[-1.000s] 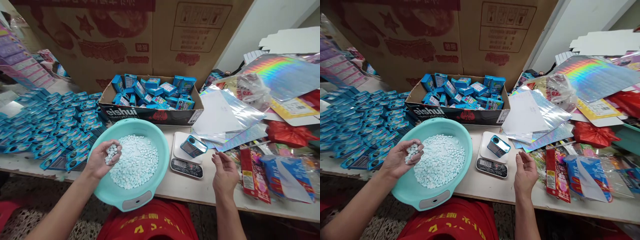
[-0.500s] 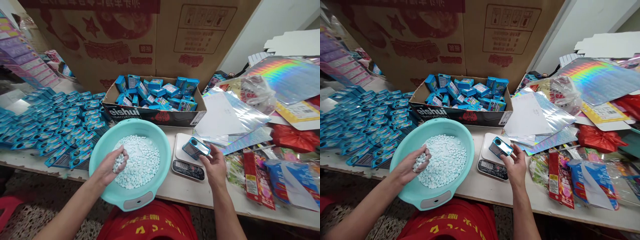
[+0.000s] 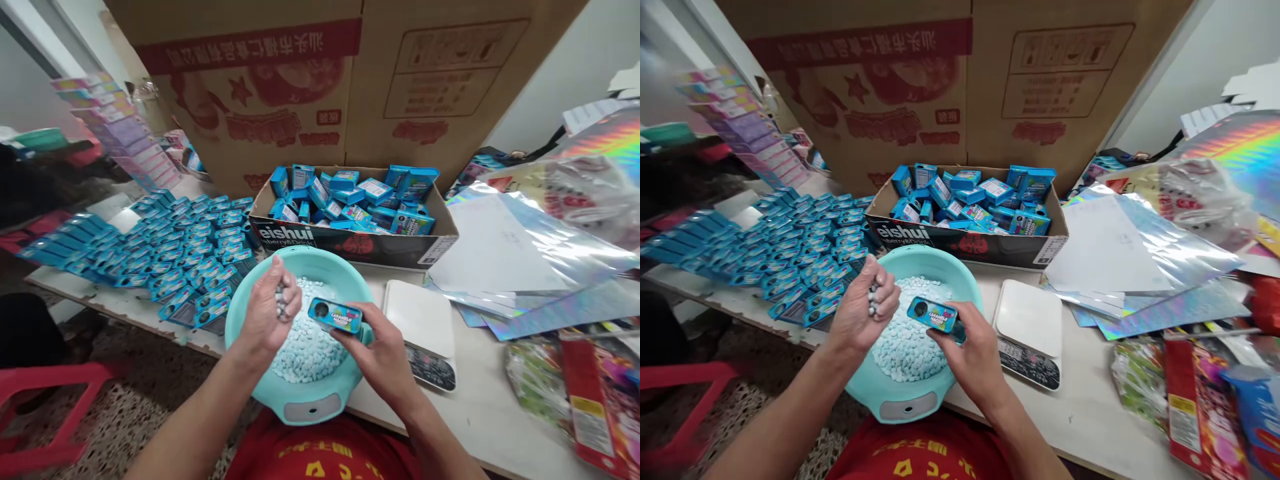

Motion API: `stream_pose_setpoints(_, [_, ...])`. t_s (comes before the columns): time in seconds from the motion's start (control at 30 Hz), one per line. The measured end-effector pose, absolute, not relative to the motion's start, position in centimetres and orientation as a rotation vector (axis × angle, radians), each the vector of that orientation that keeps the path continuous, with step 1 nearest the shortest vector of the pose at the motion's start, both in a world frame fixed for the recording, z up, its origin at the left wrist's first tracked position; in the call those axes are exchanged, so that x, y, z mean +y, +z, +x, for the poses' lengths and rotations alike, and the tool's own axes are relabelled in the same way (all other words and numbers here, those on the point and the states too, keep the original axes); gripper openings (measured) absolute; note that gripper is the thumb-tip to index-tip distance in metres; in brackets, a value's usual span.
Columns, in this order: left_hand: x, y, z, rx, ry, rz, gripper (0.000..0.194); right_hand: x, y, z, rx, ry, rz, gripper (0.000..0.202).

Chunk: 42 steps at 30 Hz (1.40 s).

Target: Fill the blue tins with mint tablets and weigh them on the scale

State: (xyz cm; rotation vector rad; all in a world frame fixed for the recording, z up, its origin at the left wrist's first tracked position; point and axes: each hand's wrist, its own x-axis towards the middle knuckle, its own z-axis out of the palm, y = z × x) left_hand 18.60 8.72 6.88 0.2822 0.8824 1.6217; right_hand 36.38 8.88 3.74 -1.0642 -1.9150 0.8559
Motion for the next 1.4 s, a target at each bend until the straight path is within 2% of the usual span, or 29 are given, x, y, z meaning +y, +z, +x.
stream_pose_setpoints(0.23, [9.2, 5.1, 20.2, 1.117, 1.738, 0.538, 0.039, 8.3, 2.0, 34.6, -2.037, 0.884, -1.044, 0.028])
stream_pose_setpoints(0.73, [8.4, 4.9, 18.1, 1.164, 1.687, 0.495, 0.041, 8.6, 2.8, 35.8, -1.908, 0.988, -1.156, 0.027])
stream_pose_setpoints(0.8, [7.6, 4.0, 16.9, 1.351, 1.52, 0.713, 0.038, 8.7, 3.3, 37.0, -1.814, 1.012, -1.209, 0.028])
stream_pose_setpoints(0.93, [5.3, 0.8, 14.9, 1.735, 0.806, 1.557, 0.023, 8.9, 4.4, 39.7, -1.632, 1.002, -1.259, 0.032])
stream_pose_setpoints(1.1, [3.8, -2.2, 14.7, 1.91, 0.214, 1.974, 0.034, 10.0, 4.7, 42.9, -1.514, 0.772, -1.359, 0.034])
stream_pose_setpoints(1.4, [4.6, -1.8, 15.8, 1.889, -0.08, 2.051, 0.036, 12.5, -0.3, 48.4, -1.372, 0.627, -1.552, 0.044])
